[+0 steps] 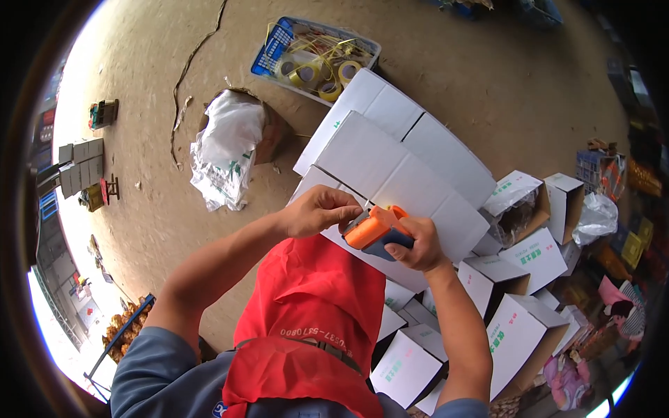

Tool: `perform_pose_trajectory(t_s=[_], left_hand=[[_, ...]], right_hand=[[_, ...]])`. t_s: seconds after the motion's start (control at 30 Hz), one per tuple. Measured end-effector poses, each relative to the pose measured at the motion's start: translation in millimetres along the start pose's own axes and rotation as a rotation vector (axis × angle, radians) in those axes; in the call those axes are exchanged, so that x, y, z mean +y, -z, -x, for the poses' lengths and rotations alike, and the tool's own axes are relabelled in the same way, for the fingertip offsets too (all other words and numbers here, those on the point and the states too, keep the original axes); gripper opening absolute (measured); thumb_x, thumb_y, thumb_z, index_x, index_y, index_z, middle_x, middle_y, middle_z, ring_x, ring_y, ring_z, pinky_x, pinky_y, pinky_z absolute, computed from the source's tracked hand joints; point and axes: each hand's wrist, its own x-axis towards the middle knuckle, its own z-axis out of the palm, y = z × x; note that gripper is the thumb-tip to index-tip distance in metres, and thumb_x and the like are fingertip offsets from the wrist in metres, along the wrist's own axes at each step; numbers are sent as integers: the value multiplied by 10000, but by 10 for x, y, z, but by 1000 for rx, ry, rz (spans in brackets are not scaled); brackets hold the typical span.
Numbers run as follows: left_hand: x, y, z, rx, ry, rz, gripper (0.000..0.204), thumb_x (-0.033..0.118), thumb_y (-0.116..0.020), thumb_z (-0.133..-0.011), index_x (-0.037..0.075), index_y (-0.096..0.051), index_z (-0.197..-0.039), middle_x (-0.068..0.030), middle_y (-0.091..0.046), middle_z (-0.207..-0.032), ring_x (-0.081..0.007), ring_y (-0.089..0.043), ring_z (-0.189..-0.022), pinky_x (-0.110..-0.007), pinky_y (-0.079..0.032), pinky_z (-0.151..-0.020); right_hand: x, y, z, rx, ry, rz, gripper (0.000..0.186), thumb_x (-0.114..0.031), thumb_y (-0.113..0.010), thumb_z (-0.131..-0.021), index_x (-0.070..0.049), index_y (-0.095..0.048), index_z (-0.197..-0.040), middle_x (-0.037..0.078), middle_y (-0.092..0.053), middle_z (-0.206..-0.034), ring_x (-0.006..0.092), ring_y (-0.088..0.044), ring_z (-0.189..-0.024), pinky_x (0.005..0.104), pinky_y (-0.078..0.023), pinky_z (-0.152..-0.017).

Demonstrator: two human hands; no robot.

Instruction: Taping cardboard boxes for potato packaging.

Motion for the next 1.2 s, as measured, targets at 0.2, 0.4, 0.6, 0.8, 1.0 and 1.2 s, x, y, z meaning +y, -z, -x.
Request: perform_pose_trajectory(t_s=[0.2, 0.4, 0.6, 0.8, 1.0, 1.2], left_hand=[[-135, -43, -44, 71, -4, 30, 342, 267, -572, -1095, -43, -712, -1064, -17, -687, -880, -91, -625, -748, -259, -509, -680], [-189, -84, -21, 176, 90, 144, 321, 239, -581, -1082, -49, -722, -1059, -69, -720, -931, -132, -688, -762, -288, -567, -680], [-208, 10, 73, 278, 65, 99, 301, 221, -609, -1068, -55, -727, -1039, -96, -730, -933, -154, -698, -772, -292, -562, -689], [-94, 294, 211, 364, 41, 61, 304, 260, -607, -1068, -8, -736, -1007, -59, -746, -922, -125, -722, -775, -262, -511, -633], [-87, 740, 327, 460, 17, 47, 313, 301, -615, -1056, 27, -744, -979, -40, -766, -899, -105, -737, -749, -233, -462, -586], [-34, 1110, 335, 530, 77, 12, 300, 317, -638, -1034, 53, -757, -953, -31, -767, -887, -107, -740, -743, -229, -437, -564]], right_hand=[[22, -2, -14, 3, 8, -27, 733, -720, -655, -893, -28, -508, -699, 122, -497, -598, 315, -543, -515, 389, -420, -496], [28, 12, -20, -23, 2, -34, 762, -748, -604, -909, -19, -511, -709, 133, -497, -612, 324, -536, -524, 396, -416, -503], [49, 31, -100, -90, 14, 3, 791, -777, -562, -914, -8, -535, -732, 133, -499, -621, 319, -538, -536, 391, -413, -509], [-87, 54, -254, -124, -51, -8, 826, -791, -539, -918, 26, -618, -826, 112, -476, -628, 271, -524, -548, 374, -409, -532], [-205, 64, -292, -109, -67, 6, 884, -776, -522, -937, 80, -690, -1085, 90, -474, -625, 255, -519, -552, 369, -418, -556], [-146, 209, -196, -117, -61, 39, 889, -757, -531, -945, 62, -691, -1250, 75, -447, -616, 247, -501, -538, 371, -416, -556]])
